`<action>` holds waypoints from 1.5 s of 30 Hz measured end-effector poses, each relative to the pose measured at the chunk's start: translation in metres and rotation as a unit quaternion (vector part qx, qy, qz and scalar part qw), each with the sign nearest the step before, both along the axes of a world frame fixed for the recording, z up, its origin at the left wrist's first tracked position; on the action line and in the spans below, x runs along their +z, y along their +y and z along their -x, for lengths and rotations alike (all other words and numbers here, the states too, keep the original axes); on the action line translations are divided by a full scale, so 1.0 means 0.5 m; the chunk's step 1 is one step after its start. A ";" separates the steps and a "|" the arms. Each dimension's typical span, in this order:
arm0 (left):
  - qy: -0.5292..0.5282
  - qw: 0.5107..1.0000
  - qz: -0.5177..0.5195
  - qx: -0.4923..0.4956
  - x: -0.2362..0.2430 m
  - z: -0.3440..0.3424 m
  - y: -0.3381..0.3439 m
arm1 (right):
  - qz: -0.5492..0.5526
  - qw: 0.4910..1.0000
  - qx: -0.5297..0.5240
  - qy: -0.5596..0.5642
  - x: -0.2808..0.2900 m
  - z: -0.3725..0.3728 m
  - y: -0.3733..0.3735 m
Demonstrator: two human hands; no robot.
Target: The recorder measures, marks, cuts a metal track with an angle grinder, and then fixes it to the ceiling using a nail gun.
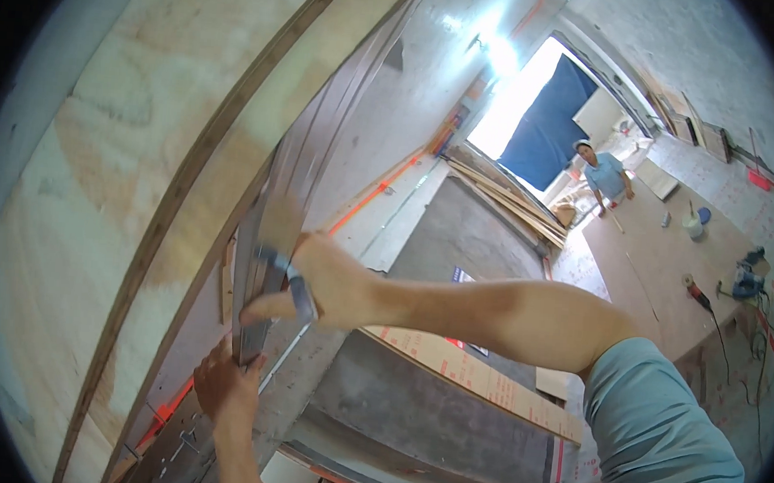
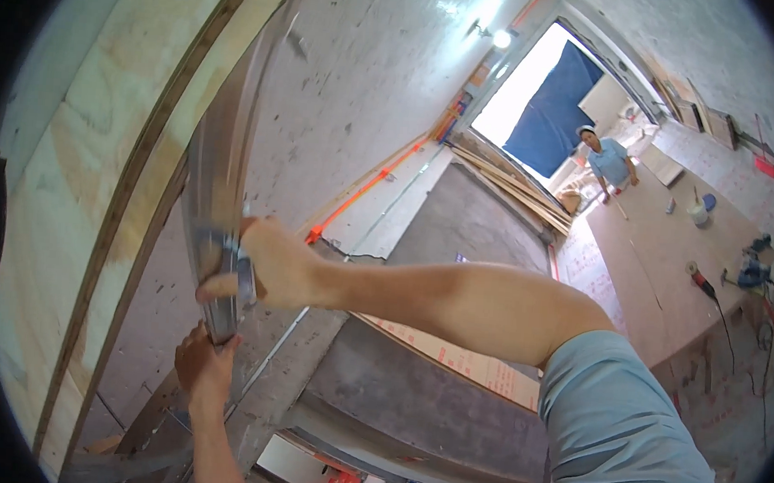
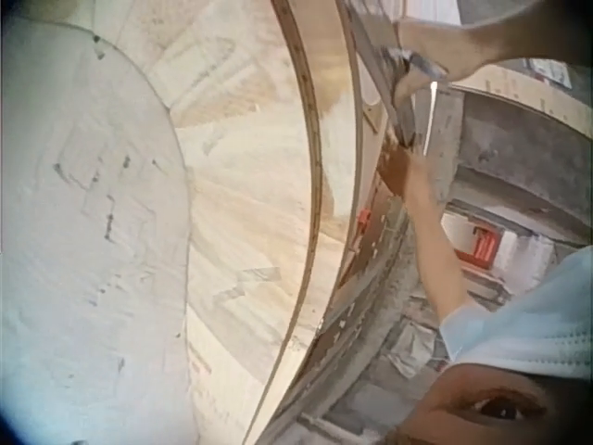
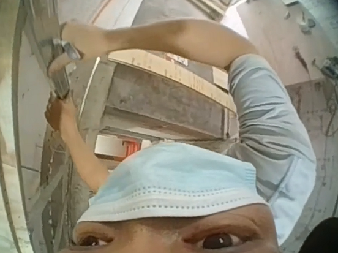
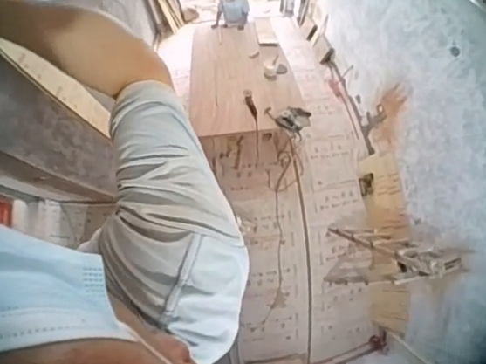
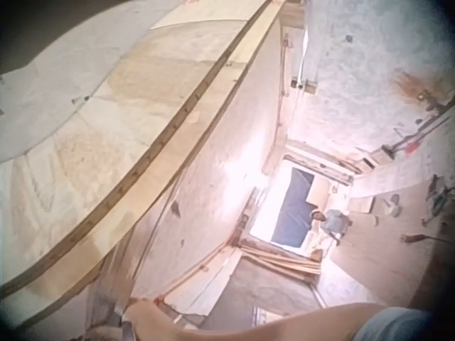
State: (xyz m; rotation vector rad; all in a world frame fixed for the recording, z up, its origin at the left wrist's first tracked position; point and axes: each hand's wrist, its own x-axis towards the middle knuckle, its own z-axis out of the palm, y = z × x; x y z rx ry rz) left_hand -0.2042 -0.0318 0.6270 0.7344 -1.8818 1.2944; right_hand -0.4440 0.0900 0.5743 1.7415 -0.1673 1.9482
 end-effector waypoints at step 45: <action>-0.029 0.988 -0.104 0.112 0.018 0.021 0.043 | -0.008 0.998 0.062 -0.005 -0.082 0.087 -0.135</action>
